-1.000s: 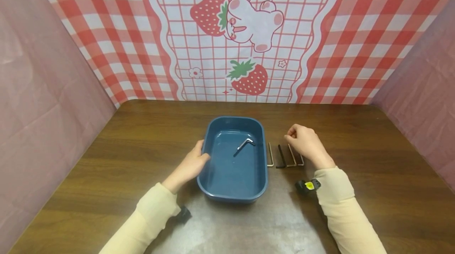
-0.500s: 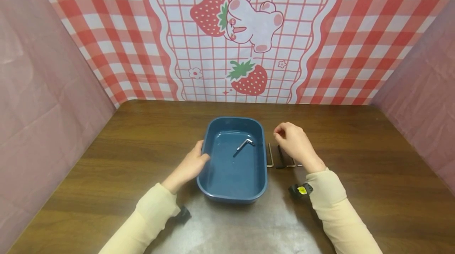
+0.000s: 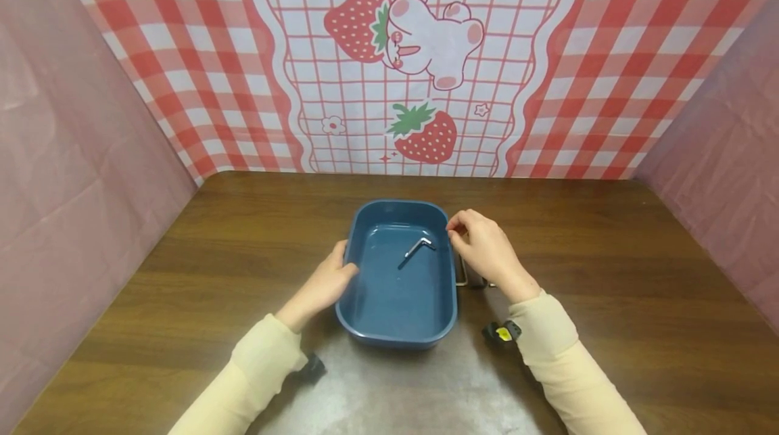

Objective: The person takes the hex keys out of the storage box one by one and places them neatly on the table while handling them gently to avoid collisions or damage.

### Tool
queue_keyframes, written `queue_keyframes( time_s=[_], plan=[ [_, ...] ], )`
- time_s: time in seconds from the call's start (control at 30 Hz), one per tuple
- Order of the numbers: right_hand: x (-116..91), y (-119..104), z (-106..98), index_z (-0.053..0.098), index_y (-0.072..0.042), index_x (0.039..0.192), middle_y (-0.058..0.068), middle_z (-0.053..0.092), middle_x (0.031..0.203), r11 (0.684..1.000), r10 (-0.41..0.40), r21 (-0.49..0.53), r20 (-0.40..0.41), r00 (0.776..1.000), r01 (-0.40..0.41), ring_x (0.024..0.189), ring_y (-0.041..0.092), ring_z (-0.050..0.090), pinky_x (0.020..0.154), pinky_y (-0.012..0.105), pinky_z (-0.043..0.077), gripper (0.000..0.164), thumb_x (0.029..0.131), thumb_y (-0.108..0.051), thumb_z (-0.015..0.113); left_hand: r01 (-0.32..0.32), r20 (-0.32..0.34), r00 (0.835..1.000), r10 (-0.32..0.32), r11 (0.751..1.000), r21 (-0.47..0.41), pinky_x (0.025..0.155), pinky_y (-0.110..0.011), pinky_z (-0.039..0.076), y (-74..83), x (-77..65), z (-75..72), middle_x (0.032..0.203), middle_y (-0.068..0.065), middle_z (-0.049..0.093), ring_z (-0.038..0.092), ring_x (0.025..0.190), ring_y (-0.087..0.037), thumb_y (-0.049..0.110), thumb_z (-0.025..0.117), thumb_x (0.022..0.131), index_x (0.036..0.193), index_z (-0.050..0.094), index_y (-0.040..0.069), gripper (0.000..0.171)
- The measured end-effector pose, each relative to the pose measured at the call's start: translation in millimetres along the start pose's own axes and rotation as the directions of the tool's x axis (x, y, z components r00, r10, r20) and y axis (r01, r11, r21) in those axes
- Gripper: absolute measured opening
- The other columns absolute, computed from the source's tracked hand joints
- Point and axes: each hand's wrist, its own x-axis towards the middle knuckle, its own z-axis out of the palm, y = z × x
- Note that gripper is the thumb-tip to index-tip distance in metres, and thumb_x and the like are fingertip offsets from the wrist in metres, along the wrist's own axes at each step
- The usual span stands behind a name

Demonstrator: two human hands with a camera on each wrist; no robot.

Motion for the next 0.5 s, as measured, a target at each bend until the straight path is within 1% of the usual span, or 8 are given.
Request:
queue_keyframes(
  time_s=[0.13,0.27,0.5],
  plan=[
    [-0.6,-5.9,1.1,0.063,-0.009,0.086,0.004,0.059,0.084,1.000,-0.004,-0.011,-0.011,1.000,0.004,0.075,0.017,0.055,0.068,0.034,0.048,0.006,0.082,-0.012,0.059,0.006,0.002,1.000,-0.006,1.000,0.000,0.095,-0.049,0.040,0.4,-0.4,-0.1,0.134,-0.023,0.044,0.046,0.119,-0.035,0.013,0.042,0.086,0.137,0.030,0.000,0.054],
    [-0.3,-11.5,2.4,0.064,-0.008,0.086,0.004,0.059,0.086,1.000,-0.019,-0.018,-0.002,1.000,0.019,0.079,0.018,0.055,0.071,0.036,0.049,0.007,0.082,-0.012,0.060,0.010,0.005,1.000,-0.010,1.000,0.002,0.096,-0.049,0.040,0.7,-0.5,-0.2,0.135,-0.023,0.043,0.045,0.120,-0.035,0.014,0.042,0.086,0.137,0.029,0.000,0.054],
    [1.1,-16.0,7.4,0.069,-0.008,0.088,0.004,0.062,0.090,0.995,-0.047,-0.091,0.035,0.998,0.050,0.085,0.020,0.055,0.073,0.036,0.048,0.011,0.083,-0.013,0.060,0.010,0.000,1.000,-0.010,1.000,0.008,0.096,-0.049,0.040,1.2,-0.4,0.0,0.133,-0.024,0.044,0.046,0.119,-0.036,0.013,0.042,0.086,0.137,0.030,0.000,0.054]
  ],
)
